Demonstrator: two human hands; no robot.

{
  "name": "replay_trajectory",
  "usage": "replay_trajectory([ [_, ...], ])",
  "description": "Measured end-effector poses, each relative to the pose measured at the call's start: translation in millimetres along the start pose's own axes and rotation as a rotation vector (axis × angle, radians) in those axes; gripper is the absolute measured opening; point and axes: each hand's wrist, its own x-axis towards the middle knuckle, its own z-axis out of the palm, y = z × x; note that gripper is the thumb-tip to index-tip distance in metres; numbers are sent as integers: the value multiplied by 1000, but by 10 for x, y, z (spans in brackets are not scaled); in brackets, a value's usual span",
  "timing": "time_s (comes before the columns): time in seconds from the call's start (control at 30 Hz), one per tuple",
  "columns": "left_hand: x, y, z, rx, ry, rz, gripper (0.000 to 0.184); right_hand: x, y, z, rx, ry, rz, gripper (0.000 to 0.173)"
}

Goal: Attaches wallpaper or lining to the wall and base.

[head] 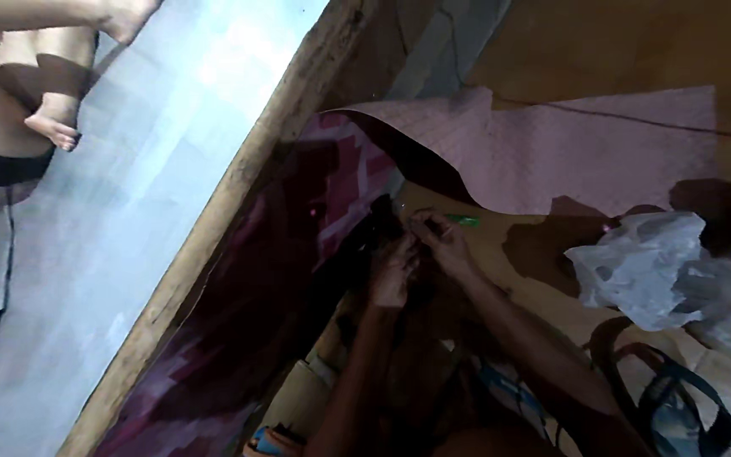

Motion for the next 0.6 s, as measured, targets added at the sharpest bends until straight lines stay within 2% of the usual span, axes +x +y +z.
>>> replay_trajectory([
  [0.1, 246, -320, -359, 1051, 37, 833, 27, 243, 86, -92, -2, 28, 78, 19],
  [0.13, 379, -367, -542, 1368, 45, 1055, 30, 342, 146, -125, -12, 27, 93, 21],
  [0.17, 493, -349, -721, 1621, 30, 1174, 35, 440, 203, -148, -19, 28, 106, 23],
  [0.23, 642, -211, -1015, 1894, -40, 1162, 43, 616, 309, -136, -1, 63, 119, 23],
  [0.3, 733, -56, -1172, 1908, -125, 964, 48, 787, 426, -91, 82, 123, 154, 21],
  [0.33, 795, -7, -1212, 1886, -165, 942, 49, 852, 467, -60, 115, 149, 174, 20],
  [0.4, 927, 21, -1218, 1911, -178, 1001, 47, 939, 513, 7, 159, 186, 215, 19],
  [0.53, 1155, -53, -1244, 1991, -100, 1288, 50, 1002, 503, 187, 400, 255, 269, 14],
  [0.6, 1156, -22, -1208, 2060, -82, 1304, 53, 1046, 521, 284, 548, 247, 246, 15],
])
